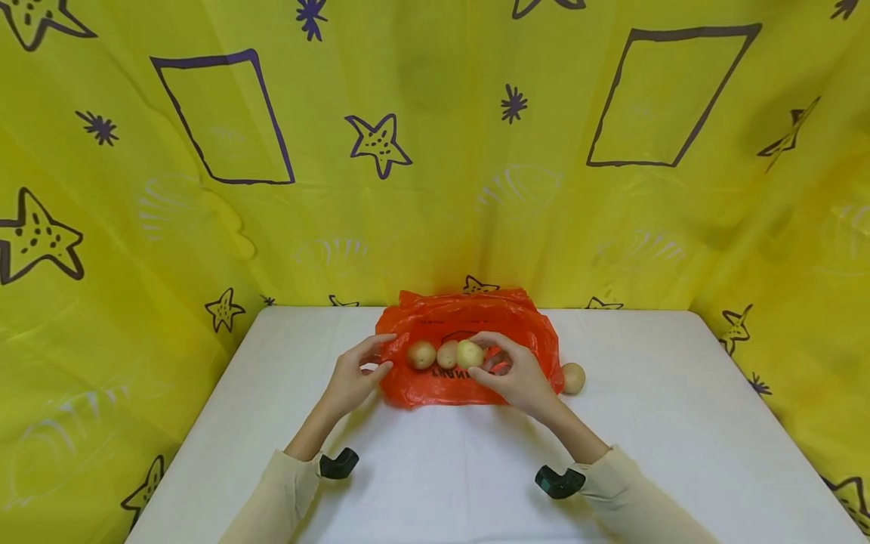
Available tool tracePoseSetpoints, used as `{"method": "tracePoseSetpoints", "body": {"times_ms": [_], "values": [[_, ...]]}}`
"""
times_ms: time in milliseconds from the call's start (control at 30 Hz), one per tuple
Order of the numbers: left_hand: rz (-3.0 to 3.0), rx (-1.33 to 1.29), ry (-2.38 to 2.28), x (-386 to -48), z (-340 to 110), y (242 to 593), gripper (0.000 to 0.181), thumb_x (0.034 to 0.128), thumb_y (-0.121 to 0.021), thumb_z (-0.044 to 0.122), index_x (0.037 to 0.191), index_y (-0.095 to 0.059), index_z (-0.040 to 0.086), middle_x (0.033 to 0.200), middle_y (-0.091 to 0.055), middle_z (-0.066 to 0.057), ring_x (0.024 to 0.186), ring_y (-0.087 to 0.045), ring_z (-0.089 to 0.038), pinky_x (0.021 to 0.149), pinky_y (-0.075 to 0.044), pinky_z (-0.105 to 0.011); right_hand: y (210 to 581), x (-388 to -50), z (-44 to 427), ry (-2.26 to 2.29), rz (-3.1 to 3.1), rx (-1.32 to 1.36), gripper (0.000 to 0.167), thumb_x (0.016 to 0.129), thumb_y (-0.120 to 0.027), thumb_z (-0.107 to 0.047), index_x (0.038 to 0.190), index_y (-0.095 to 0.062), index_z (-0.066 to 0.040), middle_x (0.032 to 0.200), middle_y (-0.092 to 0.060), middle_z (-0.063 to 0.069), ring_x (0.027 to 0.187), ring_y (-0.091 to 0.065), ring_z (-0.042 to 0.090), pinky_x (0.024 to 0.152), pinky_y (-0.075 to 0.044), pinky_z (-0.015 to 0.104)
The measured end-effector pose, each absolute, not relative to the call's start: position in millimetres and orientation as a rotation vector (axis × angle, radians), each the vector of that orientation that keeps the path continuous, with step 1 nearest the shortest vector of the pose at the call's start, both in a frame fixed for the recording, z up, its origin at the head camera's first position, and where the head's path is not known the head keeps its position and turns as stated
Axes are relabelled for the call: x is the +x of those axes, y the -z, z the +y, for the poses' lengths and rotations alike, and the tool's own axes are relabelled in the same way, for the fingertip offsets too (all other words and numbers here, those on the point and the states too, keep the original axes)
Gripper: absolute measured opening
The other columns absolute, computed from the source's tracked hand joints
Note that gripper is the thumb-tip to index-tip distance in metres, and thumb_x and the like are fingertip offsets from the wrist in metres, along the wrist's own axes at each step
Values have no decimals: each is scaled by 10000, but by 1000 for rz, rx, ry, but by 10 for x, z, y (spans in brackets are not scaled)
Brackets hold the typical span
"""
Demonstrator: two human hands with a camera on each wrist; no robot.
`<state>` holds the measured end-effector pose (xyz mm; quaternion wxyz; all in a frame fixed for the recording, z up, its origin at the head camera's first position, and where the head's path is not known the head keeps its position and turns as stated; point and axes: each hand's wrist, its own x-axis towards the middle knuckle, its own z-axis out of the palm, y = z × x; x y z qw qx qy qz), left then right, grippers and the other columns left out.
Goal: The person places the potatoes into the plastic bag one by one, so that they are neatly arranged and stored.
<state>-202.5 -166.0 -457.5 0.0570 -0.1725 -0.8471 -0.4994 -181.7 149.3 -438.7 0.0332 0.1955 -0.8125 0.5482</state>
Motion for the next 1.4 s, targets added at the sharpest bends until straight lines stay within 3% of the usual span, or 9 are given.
{"method": "tracePoseSetpoints", "body": {"times_ms": [200, 400, 867, 1200, 1400], "values": [[-2562, -536, 1515, -2021, -1662, 4572, 428, 950, -701, 12, 1359, -646, 129, 1230, -706, -110, 1085, -685, -296, 867, -607, -363, 4553, -1864, 1333, -1750, -2500, 559, 405, 873, -840, -202, 1243, -676, -202, 1114, -670, 38, 833, -635, 225, 705, -564, 272], [-2570, -517, 1509, -2010, -1659, 4560, 427, 950, -703, 16, 1356, -650, 136, 1220, -708, -103, 1080, -685, -290, 859, -609, -373, 4721, -1885, 1207, -1787, -2523, 508, 455, 869, -840, -188, 1292, -677, -156, 1200, -669, 35, 833, -624, 201, 708, -556, 259], [-2546, -545, 1506, -2014, -1668, 4566, 421, 948, -700, 3, 1348, -653, 124, 1209, -715, -116, 1064, -692, -296, 862, -611, -392, 4894, -1881, 1021, -1689, -2566, 494, 415, 838, -863, -150, 1220, -702, -165, 1082, -687, 23, 768, -612, 161, 655, -515, 222], [-2491, -593, 1536, -2011, -1671, 4561, 434, 933, -706, -30, 1346, -652, 91, 1223, -712, -151, 1058, -695, -329, 881, -596, -507, 4933, -1848, 899, -1568, -2615, 417, 426, 812, -875, -144, 1208, -722, -186, 962, -667, -27, 763, -571, 165, 661, -472, 245], [-2474, -585, 1527, -1984, -1639, 4547, 442, 920, -682, -94, 1347, -627, 3, 1247, -681, -238, 1066, -676, -422, 885, -570, -591, 4965, -1845, 852, -1522, -2628, 423, 422, 812, -869, -142, 1205, -720, -185, 954, -668, -27, 764, -566, 176, 654, -465, 246]]}}
